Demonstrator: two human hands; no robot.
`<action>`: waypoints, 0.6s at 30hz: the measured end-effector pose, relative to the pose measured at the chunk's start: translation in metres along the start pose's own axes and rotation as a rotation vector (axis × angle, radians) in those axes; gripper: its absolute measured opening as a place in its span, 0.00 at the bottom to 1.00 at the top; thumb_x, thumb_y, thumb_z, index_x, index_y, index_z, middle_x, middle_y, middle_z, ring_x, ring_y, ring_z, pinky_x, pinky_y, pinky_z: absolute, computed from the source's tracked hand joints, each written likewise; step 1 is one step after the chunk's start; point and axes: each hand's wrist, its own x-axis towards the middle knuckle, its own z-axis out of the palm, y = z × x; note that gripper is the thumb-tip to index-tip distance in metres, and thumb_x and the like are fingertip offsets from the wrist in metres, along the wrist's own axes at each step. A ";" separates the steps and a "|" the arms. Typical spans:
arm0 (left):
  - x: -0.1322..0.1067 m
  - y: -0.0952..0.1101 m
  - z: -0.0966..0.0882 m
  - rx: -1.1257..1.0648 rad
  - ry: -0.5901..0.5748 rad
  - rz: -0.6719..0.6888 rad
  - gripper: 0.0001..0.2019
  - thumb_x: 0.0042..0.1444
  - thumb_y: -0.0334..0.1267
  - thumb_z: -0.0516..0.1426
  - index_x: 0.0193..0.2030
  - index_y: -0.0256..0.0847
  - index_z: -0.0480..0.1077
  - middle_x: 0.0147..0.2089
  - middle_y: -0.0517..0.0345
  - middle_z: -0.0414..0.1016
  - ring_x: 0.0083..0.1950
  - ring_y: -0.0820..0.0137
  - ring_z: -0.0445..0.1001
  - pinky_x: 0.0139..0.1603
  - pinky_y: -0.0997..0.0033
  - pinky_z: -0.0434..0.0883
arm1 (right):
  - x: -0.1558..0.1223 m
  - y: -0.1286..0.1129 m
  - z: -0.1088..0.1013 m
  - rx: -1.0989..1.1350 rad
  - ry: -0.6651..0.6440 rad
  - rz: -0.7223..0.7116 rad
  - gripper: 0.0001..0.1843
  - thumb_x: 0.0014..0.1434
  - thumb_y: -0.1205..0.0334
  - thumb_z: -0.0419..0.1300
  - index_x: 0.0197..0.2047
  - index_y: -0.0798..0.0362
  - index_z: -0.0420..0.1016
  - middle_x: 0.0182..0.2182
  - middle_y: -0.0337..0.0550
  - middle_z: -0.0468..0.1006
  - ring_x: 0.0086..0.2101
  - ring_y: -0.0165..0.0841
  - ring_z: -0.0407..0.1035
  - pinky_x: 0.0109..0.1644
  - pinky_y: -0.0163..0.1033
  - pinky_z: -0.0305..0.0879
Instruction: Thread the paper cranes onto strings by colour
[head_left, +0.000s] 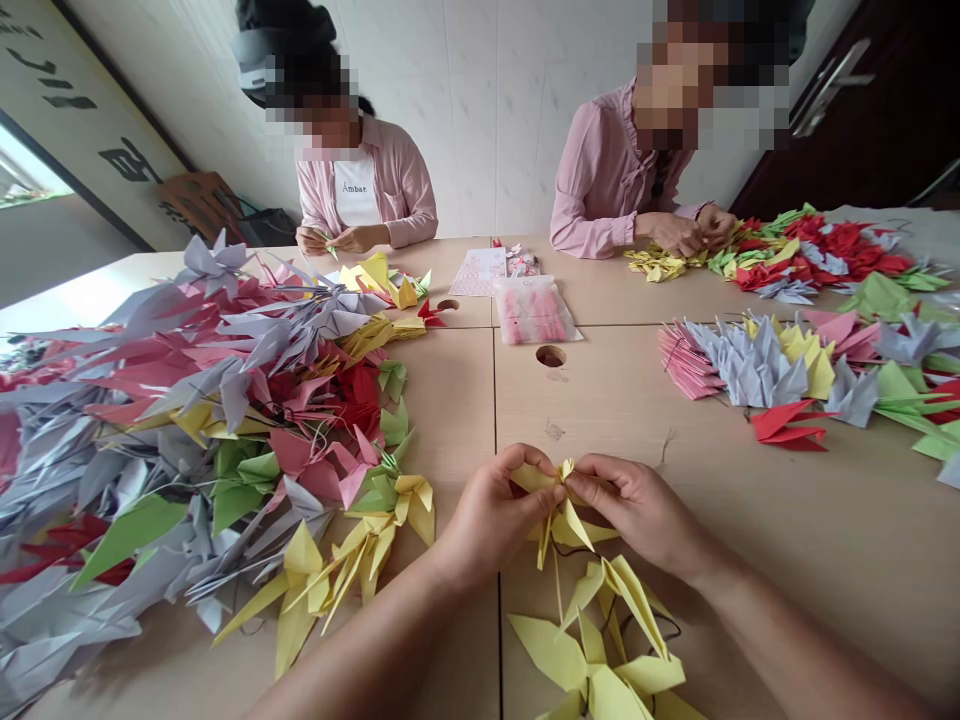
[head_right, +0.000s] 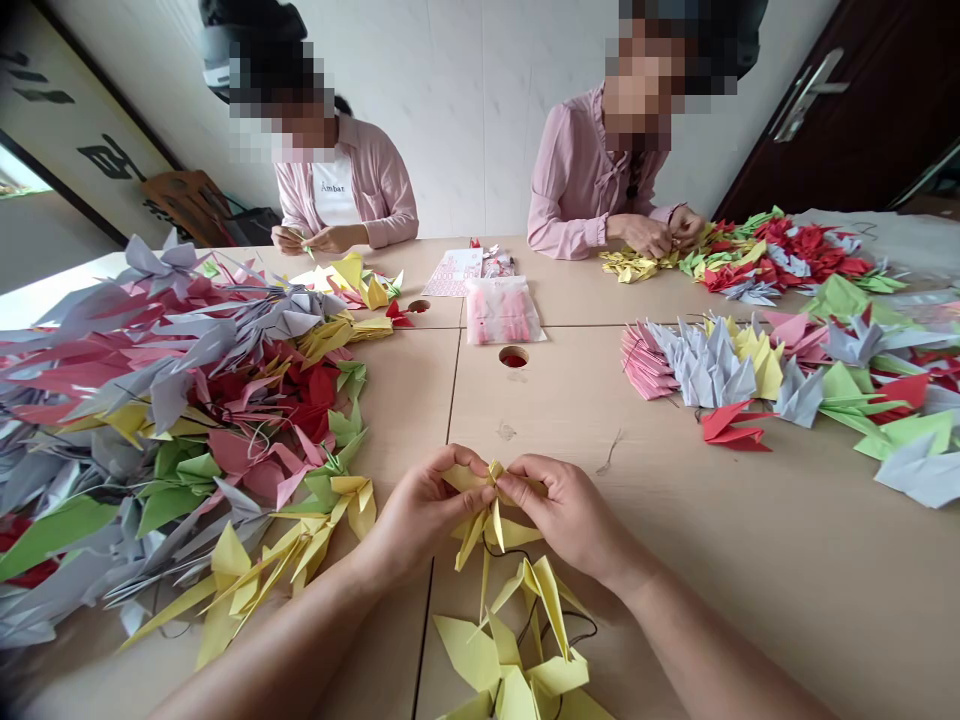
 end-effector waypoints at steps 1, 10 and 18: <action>0.000 0.000 -0.001 -0.029 -0.006 0.003 0.15 0.48 0.43 0.64 0.35 0.39 0.65 0.27 0.65 0.68 0.24 0.80 0.63 0.25 0.80 0.59 | 0.000 0.000 -0.001 0.014 -0.006 -0.003 0.16 0.62 0.50 0.53 0.28 0.52 0.69 0.23 0.35 0.61 0.26 0.29 0.55 0.30 0.33 0.53; 0.002 0.000 -0.005 -0.263 -0.038 -0.039 0.16 0.44 0.39 0.67 0.35 0.37 0.66 0.29 0.61 0.73 0.29 0.77 0.72 0.33 0.77 0.67 | 0.000 0.007 -0.002 0.247 -0.015 0.033 0.15 0.61 0.51 0.55 0.29 0.52 0.69 0.24 0.34 0.62 0.28 0.28 0.58 0.33 0.33 0.57; 0.005 -0.004 -0.006 -0.255 0.064 0.020 0.16 0.46 0.38 0.65 0.36 0.40 0.63 0.27 0.65 0.69 0.27 0.80 0.67 0.30 0.80 0.64 | 0.003 0.002 -0.001 0.389 -0.024 0.131 0.16 0.54 0.50 0.63 0.38 0.53 0.73 0.33 0.40 0.75 0.36 0.33 0.70 0.41 0.36 0.66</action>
